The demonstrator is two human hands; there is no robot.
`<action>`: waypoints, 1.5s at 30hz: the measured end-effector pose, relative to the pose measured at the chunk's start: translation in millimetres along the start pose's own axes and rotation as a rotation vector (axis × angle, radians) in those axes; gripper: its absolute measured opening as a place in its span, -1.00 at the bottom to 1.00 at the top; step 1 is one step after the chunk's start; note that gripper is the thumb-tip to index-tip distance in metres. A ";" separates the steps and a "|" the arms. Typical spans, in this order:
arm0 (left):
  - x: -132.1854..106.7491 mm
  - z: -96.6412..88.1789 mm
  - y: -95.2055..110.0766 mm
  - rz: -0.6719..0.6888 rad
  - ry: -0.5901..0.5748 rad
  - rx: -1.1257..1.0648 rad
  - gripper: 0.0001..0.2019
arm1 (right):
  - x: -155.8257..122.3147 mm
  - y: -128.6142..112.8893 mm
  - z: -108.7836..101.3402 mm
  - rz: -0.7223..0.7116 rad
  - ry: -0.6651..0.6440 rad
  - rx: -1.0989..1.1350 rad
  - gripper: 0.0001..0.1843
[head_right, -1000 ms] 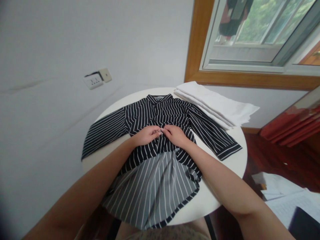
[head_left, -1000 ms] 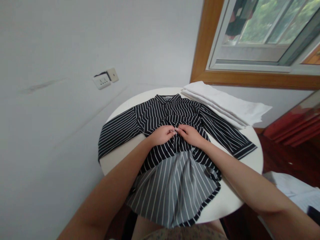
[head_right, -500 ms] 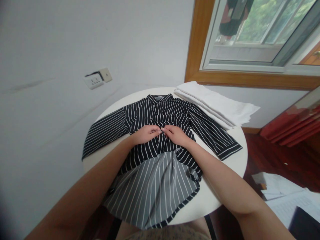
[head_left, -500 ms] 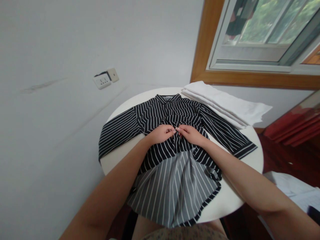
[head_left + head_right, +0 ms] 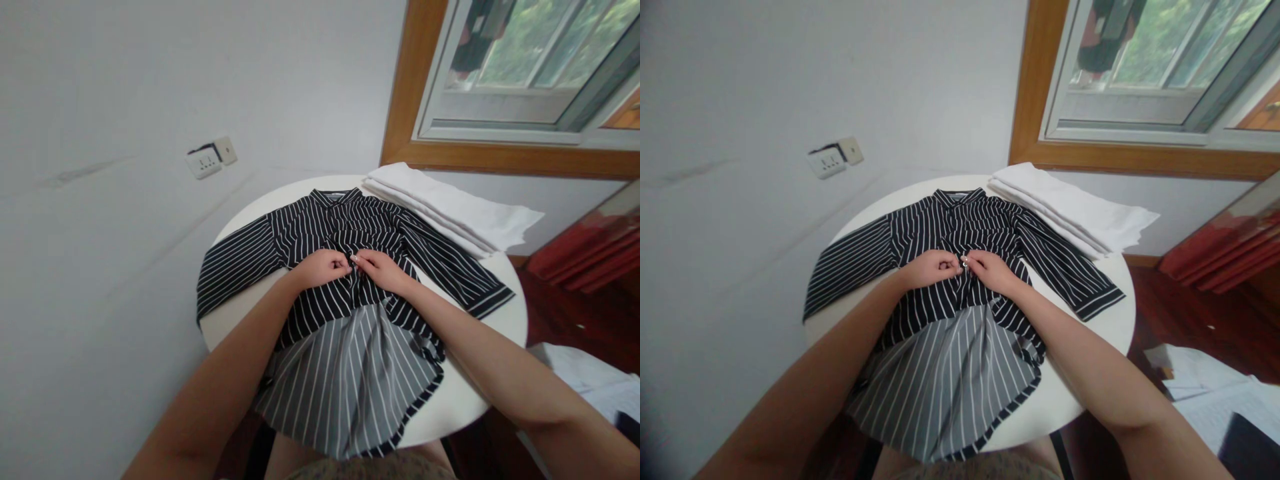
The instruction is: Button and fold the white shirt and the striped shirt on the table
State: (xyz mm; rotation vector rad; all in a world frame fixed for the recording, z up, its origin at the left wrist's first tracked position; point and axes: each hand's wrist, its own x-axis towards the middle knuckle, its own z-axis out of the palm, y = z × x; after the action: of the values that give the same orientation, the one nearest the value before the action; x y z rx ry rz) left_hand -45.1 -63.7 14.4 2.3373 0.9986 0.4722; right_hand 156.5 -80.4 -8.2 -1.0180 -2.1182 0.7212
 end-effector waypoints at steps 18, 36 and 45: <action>-2.1 -8.5 -28.9 -0.051 0.202 0.404 -0.71 | -9.5 10.6 -41.2 -0.039 -0.082 -0.435 -0.63; 12.2 -6.7 -54.1 -0.026 0.310 0.517 -0.81 | 5.6 50.7 -19.6 -0.138 -0.083 -0.607 -0.50; 25.0 -27.9 -86.7 -0.044 0.182 0.551 -0.48 | 26.1 65.8 -25.5 -0.188 -0.046 -0.440 -0.59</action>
State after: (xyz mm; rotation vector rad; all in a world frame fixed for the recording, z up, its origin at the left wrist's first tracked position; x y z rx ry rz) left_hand -90.4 14.2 -13.8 2.7801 1.4070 0.4392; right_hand 193.1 -18.5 -30.6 -1.0083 -2.4332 0.1885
